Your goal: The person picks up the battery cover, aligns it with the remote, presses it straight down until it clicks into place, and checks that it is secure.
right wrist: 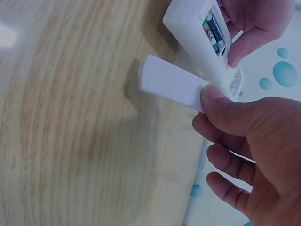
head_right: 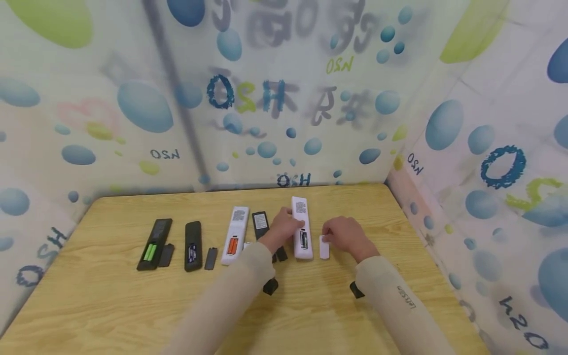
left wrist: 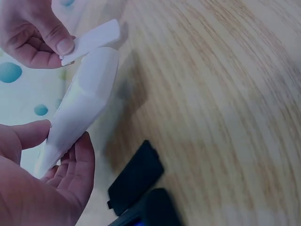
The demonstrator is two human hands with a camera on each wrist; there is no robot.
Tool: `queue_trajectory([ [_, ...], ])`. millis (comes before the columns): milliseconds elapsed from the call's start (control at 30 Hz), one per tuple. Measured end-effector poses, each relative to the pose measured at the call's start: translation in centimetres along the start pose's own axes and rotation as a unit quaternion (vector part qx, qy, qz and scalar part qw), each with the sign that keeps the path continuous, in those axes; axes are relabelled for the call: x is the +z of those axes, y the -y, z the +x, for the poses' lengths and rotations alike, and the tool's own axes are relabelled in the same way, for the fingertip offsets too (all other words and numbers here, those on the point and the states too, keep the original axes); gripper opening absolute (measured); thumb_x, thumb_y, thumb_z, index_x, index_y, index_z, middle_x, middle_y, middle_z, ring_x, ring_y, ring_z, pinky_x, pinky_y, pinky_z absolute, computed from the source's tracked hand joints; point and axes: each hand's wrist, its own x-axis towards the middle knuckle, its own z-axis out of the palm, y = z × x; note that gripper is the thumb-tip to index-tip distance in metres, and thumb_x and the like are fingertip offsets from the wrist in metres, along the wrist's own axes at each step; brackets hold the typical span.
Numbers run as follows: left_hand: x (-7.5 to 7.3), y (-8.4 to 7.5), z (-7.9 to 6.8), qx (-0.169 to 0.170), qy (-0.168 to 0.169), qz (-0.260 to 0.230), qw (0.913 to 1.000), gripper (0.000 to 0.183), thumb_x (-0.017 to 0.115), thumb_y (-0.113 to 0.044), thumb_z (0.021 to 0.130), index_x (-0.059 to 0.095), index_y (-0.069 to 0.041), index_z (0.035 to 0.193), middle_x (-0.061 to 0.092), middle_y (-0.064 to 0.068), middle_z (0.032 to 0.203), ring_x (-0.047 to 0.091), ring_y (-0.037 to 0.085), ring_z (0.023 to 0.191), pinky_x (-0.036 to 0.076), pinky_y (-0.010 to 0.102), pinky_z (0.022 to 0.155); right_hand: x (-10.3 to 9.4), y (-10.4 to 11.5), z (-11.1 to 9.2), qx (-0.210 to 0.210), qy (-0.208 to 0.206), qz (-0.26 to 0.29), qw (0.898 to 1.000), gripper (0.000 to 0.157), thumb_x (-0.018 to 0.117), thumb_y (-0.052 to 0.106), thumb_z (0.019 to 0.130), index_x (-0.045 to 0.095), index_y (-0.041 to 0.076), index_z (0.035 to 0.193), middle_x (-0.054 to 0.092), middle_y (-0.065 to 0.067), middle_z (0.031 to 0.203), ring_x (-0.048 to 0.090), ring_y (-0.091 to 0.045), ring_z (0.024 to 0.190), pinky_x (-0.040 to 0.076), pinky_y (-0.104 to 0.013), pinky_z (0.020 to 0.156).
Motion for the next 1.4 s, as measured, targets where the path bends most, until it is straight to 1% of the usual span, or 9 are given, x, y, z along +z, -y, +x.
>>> queue_trajectory([
  [167, -1.0, -0.5, -0.3, 0.015, 0.013, -0.012, 0.9997, 0.055, 0.066, -0.026, 0.092, 0.041, -0.014, 0.140, 0.060, 0.012, 0.121, 0.062, 0.021, 0.094, 0.054, 0.035, 0.080, -0.8, 0.4, -0.3, 0.003, -0.013, -0.003, 1.000, 0.008, 0.070, 0.024, 0.091, 0.072, 0.017, 0.094, 0.070, 0.004, 0.087, 0.056, -0.013, 0.076, 0.053, -0.036, 0.078],
  [333, -2.2, -0.7, -0.9, 0.037, 0.027, -0.044, 0.9980, 0.054, 0.065, -0.021, 0.093, 0.040, -0.012, 0.140, 0.061, 0.014, 0.120, 0.064, 0.020, 0.093, 0.055, 0.030, 0.072, -1.2, 0.7, -0.5, 0.004, -0.020, -0.009, 1.000, 0.010, 0.070, 0.024, 0.090, 0.073, 0.017, 0.096, 0.071, 0.002, 0.089, 0.057, -0.014, 0.077, 0.054, -0.036, 0.079],
  [400, -2.7, -0.8, -1.1, 0.048, 0.029, -0.057, 0.9968, 0.053, 0.064, -0.020, 0.094, 0.039, -0.012, 0.140, 0.061, 0.014, 0.121, 0.065, 0.021, 0.095, 0.057, 0.030, 0.072, -1.4, 0.8, -0.5, 0.002, -0.026, -0.012, 1.000, 0.011, 0.070, 0.024, 0.090, 0.073, 0.016, 0.097, 0.071, 0.002, 0.090, 0.057, -0.015, 0.077, 0.055, -0.036, 0.080],
  [533, -3.9, -0.7, -1.5, 0.064, 0.023, -0.058, 0.9960, 0.054, 0.064, -0.021, 0.094, 0.039, -0.014, 0.141, 0.059, 0.013, 0.124, 0.064, 0.022, 0.098, 0.058, 0.035, 0.078, -1.5, 1.0, -0.6, -0.003, -0.033, -0.011, 0.999, 0.010, 0.070, 0.024, 0.090, 0.073, 0.016, 0.096, 0.071, 0.002, 0.089, 0.057, -0.014, 0.077, 0.054, -0.037, 0.079],
  [600, -4.4, -0.5, -1.8, 0.069, 0.026, -0.056, 0.9957, 0.054, 0.063, -0.021, 0.095, 0.038, -0.014, 0.142, 0.058, 0.012, 0.125, 0.064, 0.023, 0.099, 0.058, 0.036, 0.079, -1.5, 1.1, -0.6, -0.006, -0.032, -0.012, 0.999, 0.010, 0.070, 0.024, 0.090, 0.073, 0.017, 0.096, 0.071, 0.003, 0.089, 0.058, -0.014, 0.077, 0.054, -0.037, 0.078],
  [767, -5.5, 0.1, -2.4, 0.080, 0.047, -0.070, 0.9932, 0.056, 0.063, -0.020, 0.095, 0.036, -0.015, 0.144, 0.056, 0.012, 0.123, 0.064, 0.024, 0.099, 0.057, 0.034, 0.072, -1.5, 1.4, -0.8, -0.021, -0.038, -0.025, 0.999, 0.010, 0.071, 0.025, 0.089, 0.074, 0.017, 0.094, 0.073, 0.003, 0.090, 0.062, -0.014, 0.079, 0.054, -0.040, 0.079],
  [933, -6.6, 0.3, -3.2, 0.087, 0.058, -0.086, 0.9908, 0.058, 0.063, -0.018, 0.094, 0.036, -0.015, 0.145, 0.057, 0.013, 0.122, 0.063, 0.025, 0.099, 0.057, 0.037, 0.073, -1.5, 2.1, -1.1, -0.037, -0.049, -0.028, 0.998, 0.009, 0.072, 0.025, 0.089, 0.076, 0.018, 0.092, 0.074, 0.004, 0.090, 0.066, -0.016, 0.083, 0.054, -0.042, 0.082],
  [1067, -7.5, 0.6, -3.7, 0.093, 0.065, -0.084, 0.9899, 0.057, 0.062, -0.017, 0.095, 0.036, -0.016, 0.146, 0.057, 0.013, 0.122, 0.062, 0.024, 0.100, 0.056, 0.034, 0.073, -1.5, 2.6, -1.1, -0.049, -0.050, -0.026, 0.997, 0.009, 0.072, 0.025, 0.088, 0.076, 0.018, 0.092, 0.074, 0.005, 0.089, 0.067, -0.017, 0.084, 0.055, -0.042, 0.082],
  [1400, -9.1, 2.8, -4.7, 0.111, 0.070, -0.083, 0.9879, 0.056, 0.063, -0.015, 0.094, 0.038, -0.014, 0.145, 0.056, 0.013, 0.118, 0.063, 0.023, 0.098, 0.058, 0.032, 0.076, -1.1, 4.1, -0.9, -0.065, -0.048, -0.021, 0.996, 0.011, 0.073, 0.026, 0.087, 0.077, 0.017, 0.092, 0.074, 0.005, 0.089, 0.067, -0.017, 0.084, 0.055, -0.042, 0.082],
])
